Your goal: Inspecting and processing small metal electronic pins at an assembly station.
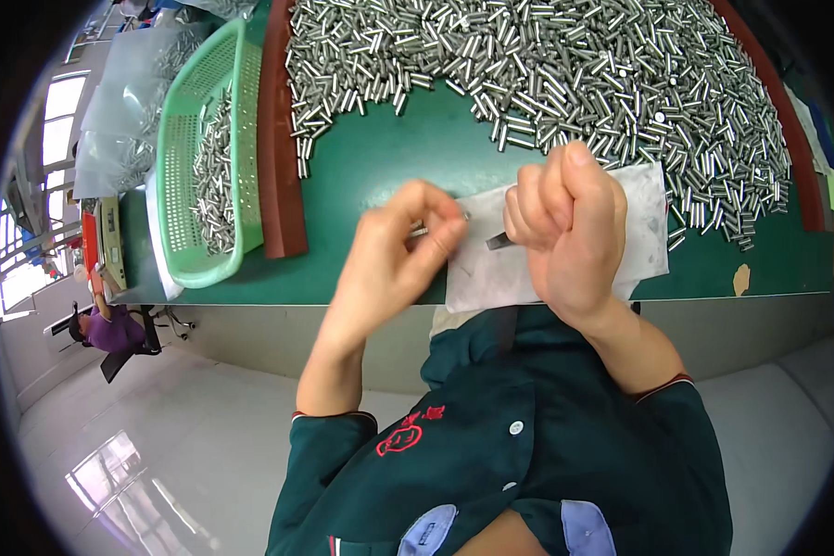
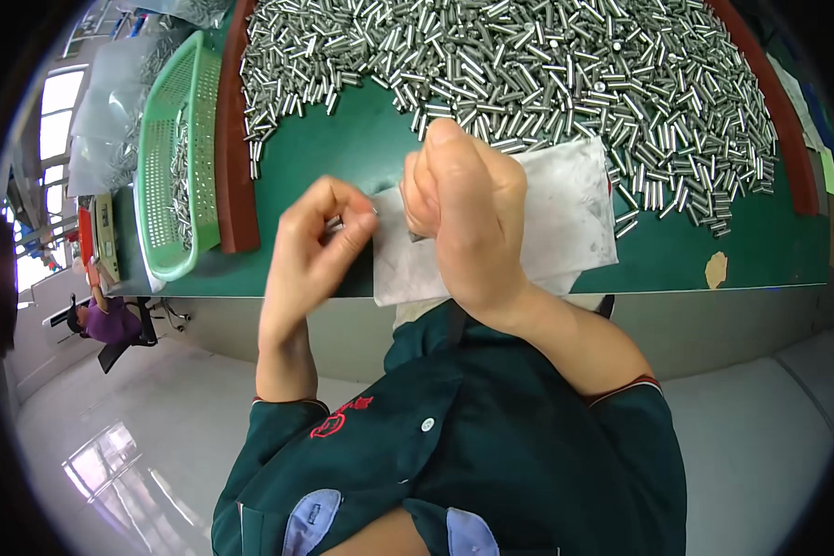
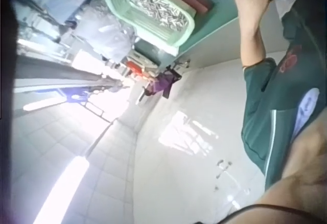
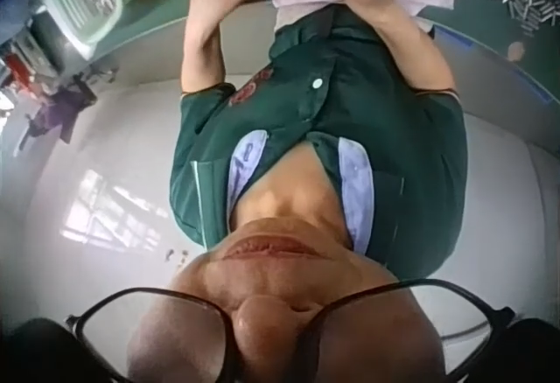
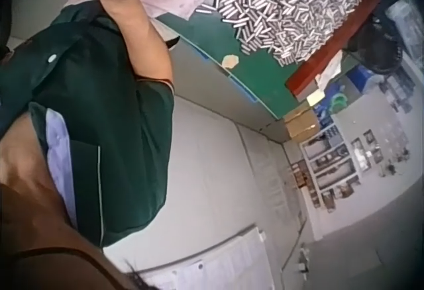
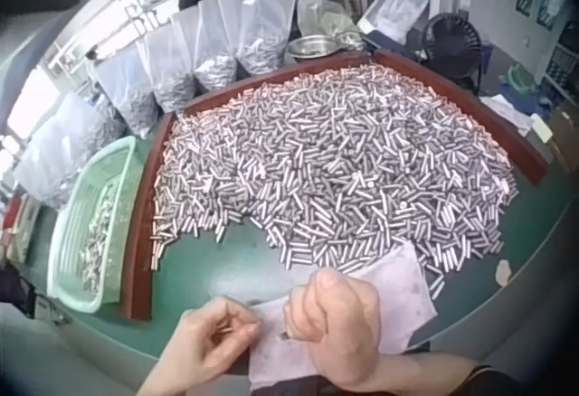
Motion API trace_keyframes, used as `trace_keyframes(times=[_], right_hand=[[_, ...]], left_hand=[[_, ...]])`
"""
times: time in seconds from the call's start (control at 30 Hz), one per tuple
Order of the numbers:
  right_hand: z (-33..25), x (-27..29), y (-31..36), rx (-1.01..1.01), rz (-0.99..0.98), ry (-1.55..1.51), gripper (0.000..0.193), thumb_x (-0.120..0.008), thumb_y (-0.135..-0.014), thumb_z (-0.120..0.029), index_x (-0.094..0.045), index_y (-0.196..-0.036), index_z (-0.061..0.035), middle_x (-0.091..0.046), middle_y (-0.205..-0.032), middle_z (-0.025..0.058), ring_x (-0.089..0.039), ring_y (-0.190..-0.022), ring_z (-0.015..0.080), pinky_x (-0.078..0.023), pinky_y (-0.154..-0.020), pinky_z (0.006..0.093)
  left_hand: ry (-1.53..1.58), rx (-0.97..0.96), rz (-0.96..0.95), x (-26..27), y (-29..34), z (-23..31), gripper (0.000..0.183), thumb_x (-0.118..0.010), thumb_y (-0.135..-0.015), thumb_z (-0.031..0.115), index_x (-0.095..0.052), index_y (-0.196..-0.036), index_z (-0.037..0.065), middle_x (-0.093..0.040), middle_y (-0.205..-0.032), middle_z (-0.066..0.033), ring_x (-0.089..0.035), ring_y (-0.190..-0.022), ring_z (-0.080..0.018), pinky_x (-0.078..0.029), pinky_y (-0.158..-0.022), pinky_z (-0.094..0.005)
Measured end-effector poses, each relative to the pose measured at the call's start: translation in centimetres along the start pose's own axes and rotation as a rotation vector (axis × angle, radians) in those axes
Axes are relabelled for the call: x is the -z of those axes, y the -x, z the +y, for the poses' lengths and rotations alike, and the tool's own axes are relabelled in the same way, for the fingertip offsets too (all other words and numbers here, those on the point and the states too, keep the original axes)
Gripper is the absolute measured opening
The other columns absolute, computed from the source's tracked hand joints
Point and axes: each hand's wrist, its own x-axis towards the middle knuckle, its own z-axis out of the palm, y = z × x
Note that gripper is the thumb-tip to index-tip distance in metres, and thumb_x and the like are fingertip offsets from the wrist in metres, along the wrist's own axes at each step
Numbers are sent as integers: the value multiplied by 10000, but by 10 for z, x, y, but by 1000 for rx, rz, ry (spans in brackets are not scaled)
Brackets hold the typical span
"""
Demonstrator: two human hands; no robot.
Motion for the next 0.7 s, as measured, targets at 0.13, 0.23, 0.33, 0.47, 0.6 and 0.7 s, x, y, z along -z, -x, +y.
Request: trace_keyframes(times=[0.13, 0.23, 0.33, 0.47, 0.6, 0.7], right_hand=[[6, -1, 1, 20, 18, 113, 380, -286, -888, -248, -264, -534, -112, -223, -431, -19, -137, -387, 73, -156, -378, 240], [0, 3, 3, 47, -32, -22, 381, -283, -882, -261, -266, -527, -126, -228, -425, -27, -128, -383, 77, -150, -385, 244], [3, 2, 1, 75, -30, -17, 382, -280, -883, -261, -267, -526, -127, -230, -428, -27, -130, -384, 77, -155, -387, 243], [4, 1, 1, 67, -17, 52, 380, -269, -888, -254, -269, -533, -120, -244, -434, -22, -138, -385, 76, -167, -386, 240], [3, 1, 1, 56, -30, 55, 378, -269, -890, -249, -268, -536, -117, -248, -435, -20, -146, -387, 73, -169, -381, 235], [4, 3, 2, 57, -37, -37, 371, -343, -863, -219, -288, -524, -79, -292, -449, -9, -217, -413, 50, -178, -375, 210]], left_hand=[[-197, 16, 56, -15, 19, -10, 83, -615, -707, 1, -533, -701, -11, -477, -515, -25, -415, -445, -62, -334, -413, -200], [-319, -107, 124, -19, 20, -7, 84, -618, -705, 2, -537, -696, -20, -510, -539, -42, -444, -454, -79, -353, -422, -208], [-312, -101, 136, -21, 20, -10, 86, -623, -701, 5, -543, -685, -23, -524, -549, -54, -450, -449, -92, -361, -426, -212], [-285, -109, 183, -24, 20, -12, 107, -628, -668, 13, -521, -664, 13, -470, -507, -69, -451, -434, -188, -356, -418, -289], [-268, -99, 196, -25, 22, -11, 91, -628, -666, 9, -537, -669, 9, -472, -509, -70, -449, -434, -186, -357, -420, -286], [-258, -104, 197, -26, 22, -11, 85, -627, -663, 6, -543, -667, 5, -480, -516, -74, -453, -437, -187, -359, -422, -284]])
